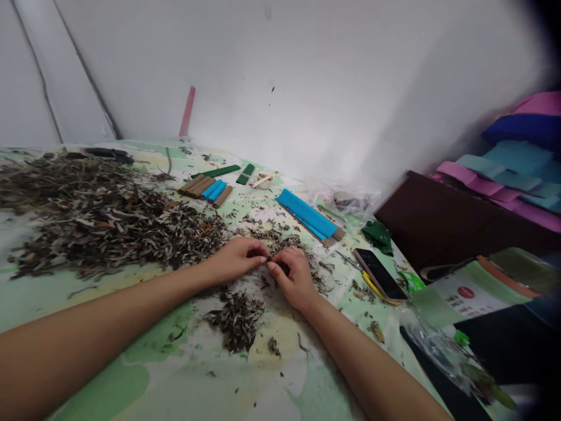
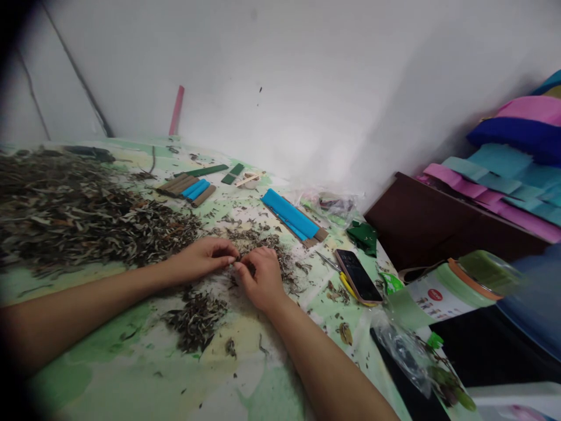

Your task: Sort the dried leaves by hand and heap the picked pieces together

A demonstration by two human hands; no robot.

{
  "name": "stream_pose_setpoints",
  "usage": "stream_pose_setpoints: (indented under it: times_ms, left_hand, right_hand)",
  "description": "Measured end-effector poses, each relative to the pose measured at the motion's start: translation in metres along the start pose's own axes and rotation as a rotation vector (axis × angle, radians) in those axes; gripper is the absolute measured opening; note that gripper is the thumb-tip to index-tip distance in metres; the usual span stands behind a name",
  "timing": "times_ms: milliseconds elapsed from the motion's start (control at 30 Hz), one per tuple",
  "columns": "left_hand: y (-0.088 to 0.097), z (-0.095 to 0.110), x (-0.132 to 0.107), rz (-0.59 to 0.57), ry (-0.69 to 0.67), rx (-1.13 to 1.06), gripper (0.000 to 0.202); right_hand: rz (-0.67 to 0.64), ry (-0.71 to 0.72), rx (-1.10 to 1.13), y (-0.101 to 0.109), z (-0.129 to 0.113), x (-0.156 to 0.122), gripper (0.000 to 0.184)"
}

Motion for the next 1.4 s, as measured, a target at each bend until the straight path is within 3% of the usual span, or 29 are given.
stream_pose_setpoints:
  times_ms: [233,500,933,1100,1200,1300,1400]
  left_hand:
    - [-0.005,0.001,-0.002,0.002,0.017,-0.196,0.013]
    - [-0.007,-0.002,-0.001,0.009,0.06,-0.275,0.012]
    - [-0.004,0.004,-0.003,0.011,0.002,-0.069,0.01]
    - [0.003,0.004,-0.001,0.063,0.047,-0.145,0.016]
    - [0.008,0.007,-0.001,0.009,0.019,-0.217,0.022]
    - [0.009,0.007,-0.002,-0.077,-0.002,-0.195,0.031]
    - [0.008,0.006,-0.003,-0.092,-0.078,-0.012,0.029]
  right_hand:
    - [0.045,-0.028,0.04,-0.002,0.004,0.003,0.011]
    - [0.043,-0.004,0.078,-0.001,0.003,0.002,0.01]
    - [0.018,-0.027,0.053,-0.002,0.002,0.002,0.014]
    - [-0.009,0.069,0.152,0.003,-0.003,-0.002,0.021]
    - [-0.064,0.136,0.199,0.006,-0.007,-0.004,0.028]
    - [-0.013,0.081,0.162,0.005,-0.004,-0.001,0.027]
    - [0.066,-0.049,0.044,0.001,0.004,0.004,0.015]
Point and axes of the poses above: each hand's wrist, its own x-axis towards the middle knuckle, its own y-axis out of the back of the hand, z = x × y, the point moved 2 cm from there along x, towards the middle knuckle, and after that the axes turned 8 degrees about -y, right-handed, at the moved point
